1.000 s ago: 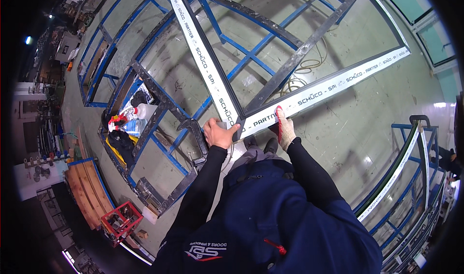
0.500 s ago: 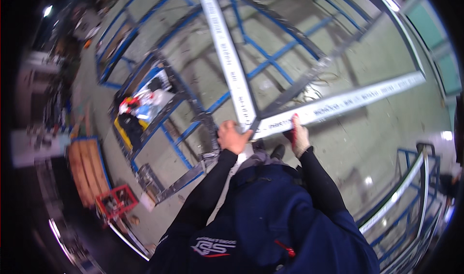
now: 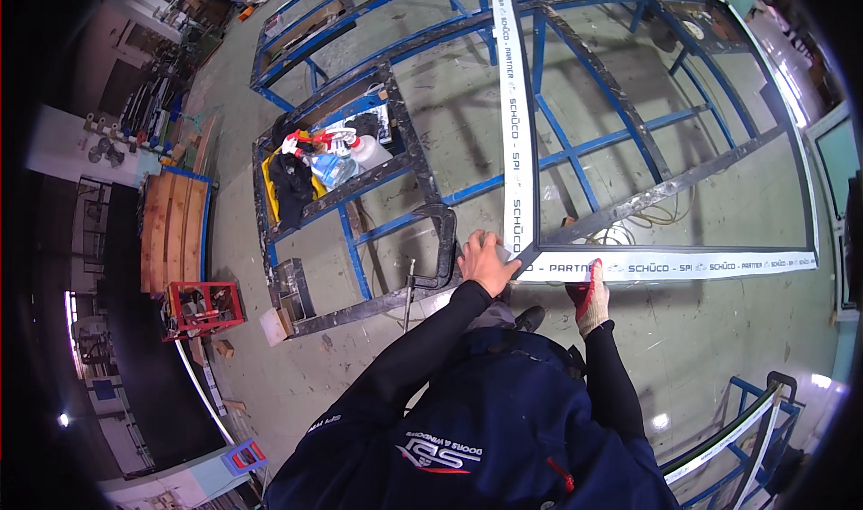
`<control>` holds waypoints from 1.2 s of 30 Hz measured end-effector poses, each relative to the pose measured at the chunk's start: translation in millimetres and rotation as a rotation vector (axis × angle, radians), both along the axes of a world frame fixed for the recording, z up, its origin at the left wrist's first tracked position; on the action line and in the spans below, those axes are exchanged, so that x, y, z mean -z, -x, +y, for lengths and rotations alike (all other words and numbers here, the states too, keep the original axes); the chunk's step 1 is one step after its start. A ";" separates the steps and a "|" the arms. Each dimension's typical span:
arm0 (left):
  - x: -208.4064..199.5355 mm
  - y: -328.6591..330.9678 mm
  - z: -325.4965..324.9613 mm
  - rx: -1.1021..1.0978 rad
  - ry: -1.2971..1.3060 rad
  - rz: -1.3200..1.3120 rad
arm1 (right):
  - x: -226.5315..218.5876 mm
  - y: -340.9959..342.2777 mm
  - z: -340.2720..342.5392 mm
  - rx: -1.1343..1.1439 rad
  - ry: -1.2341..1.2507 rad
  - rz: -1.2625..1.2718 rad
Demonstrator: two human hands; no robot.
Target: The person is assembling a large white window or door frame by aligning corner joints and using a hammer with a block to secure the parts.
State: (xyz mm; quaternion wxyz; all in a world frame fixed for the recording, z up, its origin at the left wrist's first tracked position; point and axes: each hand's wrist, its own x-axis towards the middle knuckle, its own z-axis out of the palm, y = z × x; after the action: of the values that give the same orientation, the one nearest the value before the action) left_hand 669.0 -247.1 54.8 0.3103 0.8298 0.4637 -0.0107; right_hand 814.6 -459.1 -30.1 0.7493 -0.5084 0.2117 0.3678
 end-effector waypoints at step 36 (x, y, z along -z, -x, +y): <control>-0.8 -41.9 10.0 0.012 -0.051 0.008 | 1.6 2.3 5.0 0.044 0.032 -0.009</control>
State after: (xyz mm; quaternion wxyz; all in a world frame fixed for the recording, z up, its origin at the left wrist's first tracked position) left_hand 711.0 -237.1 55.6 0.2872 0.8400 0.4603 -0.0043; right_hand 812.3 -454.1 -31.7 0.7500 -0.5171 0.2253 0.3454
